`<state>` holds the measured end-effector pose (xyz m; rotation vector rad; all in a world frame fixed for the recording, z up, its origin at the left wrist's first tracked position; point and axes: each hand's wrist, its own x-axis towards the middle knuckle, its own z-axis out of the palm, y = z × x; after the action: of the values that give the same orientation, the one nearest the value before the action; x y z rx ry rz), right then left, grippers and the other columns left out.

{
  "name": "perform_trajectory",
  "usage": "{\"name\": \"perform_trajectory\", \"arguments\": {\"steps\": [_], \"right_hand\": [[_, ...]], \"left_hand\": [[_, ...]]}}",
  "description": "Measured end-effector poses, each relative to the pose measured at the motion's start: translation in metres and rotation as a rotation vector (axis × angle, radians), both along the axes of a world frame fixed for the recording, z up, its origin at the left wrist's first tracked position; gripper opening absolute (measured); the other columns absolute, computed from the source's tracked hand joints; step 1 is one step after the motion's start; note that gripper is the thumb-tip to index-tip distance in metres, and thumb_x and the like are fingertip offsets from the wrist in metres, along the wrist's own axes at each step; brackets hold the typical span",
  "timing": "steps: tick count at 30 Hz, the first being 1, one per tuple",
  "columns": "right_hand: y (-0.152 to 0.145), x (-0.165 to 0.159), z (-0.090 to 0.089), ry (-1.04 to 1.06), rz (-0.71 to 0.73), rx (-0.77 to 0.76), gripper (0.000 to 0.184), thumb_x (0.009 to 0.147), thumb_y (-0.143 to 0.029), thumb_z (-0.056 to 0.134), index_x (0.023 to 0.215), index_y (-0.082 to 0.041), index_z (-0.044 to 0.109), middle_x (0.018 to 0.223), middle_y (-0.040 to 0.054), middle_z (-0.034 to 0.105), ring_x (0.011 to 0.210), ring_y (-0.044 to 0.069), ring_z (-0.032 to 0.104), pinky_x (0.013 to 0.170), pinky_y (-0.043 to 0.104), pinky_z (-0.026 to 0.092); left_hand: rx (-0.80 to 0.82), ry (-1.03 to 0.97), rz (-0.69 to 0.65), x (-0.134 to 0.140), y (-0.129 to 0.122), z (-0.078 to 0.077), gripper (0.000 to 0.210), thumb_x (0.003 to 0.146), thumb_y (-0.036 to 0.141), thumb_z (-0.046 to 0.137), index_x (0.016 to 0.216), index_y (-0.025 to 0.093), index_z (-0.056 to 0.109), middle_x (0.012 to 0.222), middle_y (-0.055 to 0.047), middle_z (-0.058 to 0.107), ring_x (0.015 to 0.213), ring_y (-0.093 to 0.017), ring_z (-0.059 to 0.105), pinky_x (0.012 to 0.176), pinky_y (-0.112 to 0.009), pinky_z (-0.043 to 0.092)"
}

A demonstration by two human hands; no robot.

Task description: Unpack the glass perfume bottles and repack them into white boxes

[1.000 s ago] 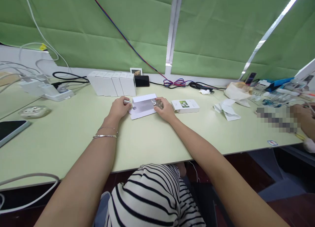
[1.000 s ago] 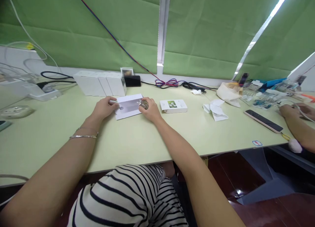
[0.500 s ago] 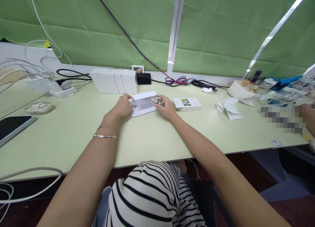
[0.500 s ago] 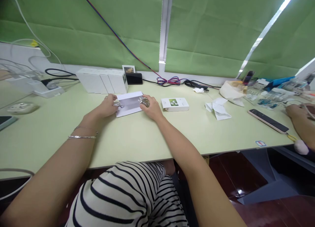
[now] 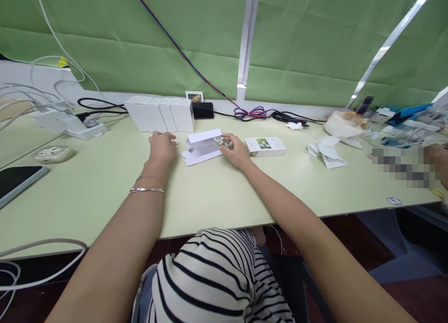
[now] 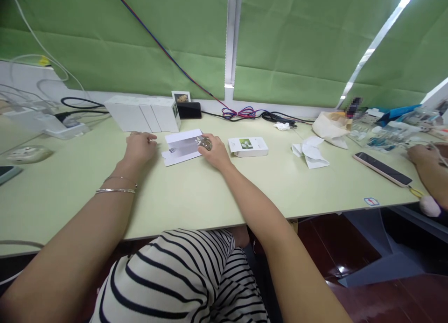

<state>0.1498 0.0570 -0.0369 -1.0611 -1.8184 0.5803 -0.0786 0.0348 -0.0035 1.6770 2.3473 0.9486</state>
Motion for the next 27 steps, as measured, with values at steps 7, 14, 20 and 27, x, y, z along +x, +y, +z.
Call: {"name": "perform_trajectory", "arguments": {"steps": [7,14,20,27], "right_hand": [[0.0,0.0,0.001,-0.012,-0.002,0.002,0.04,0.071,-0.029,0.058,0.111,-0.02,0.059,0.102,0.0061,0.06,0.097,0.022,0.057,0.092,0.038,0.044],[-0.001,0.0,0.001,0.012,0.002,-0.006,0.039,0.071,-0.027,0.058,0.11,-0.021,0.058,0.103,0.0055,0.061,0.098,0.022,0.057,0.093,0.038,0.043],[-0.001,0.0,0.001,0.011,-0.002,-0.02,0.04,0.071,-0.028,0.058,0.11,-0.021,0.057,0.103,0.0052,0.06,0.1,0.022,0.056,0.094,0.039,0.043],[0.001,0.0,0.0,0.01,-0.015,-0.022,0.041,0.072,-0.03,0.057,0.112,-0.021,0.056,0.104,0.0059,0.06,0.1,0.022,0.056,0.092,0.038,0.044]], "left_hand": [[-0.059,0.066,-0.041,0.005,0.004,-0.006,0.049,0.081,0.008,0.049,0.13,0.012,0.039,0.112,-0.014,0.059,0.112,-0.028,0.05,0.094,-0.041,0.042],[-0.046,0.183,-0.059,0.015,-0.016,0.018,0.021,0.081,0.028,0.053,0.097,0.017,0.061,0.111,-0.01,0.058,0.106,-0.029,0.054,0.084,-0.041,0.047],[-0.202,0.198,-0.138,0.032,-0.012,0.008,0.018,0.07,0.027,0.063,0.085,0.018,0.062,0.091,-0.009,0.067,0.085,-0.027,0.062,0.067,-0.034,0.049],[-0.127,0.105,-0.11,0.031,-0.012,0.009,0.03,0.072,0.019,0.057,0.101,0.016,0.064,0.09,-0.009,0.069,0.09,-0.028,0.063,0.075,-0.035,0.051]]}}
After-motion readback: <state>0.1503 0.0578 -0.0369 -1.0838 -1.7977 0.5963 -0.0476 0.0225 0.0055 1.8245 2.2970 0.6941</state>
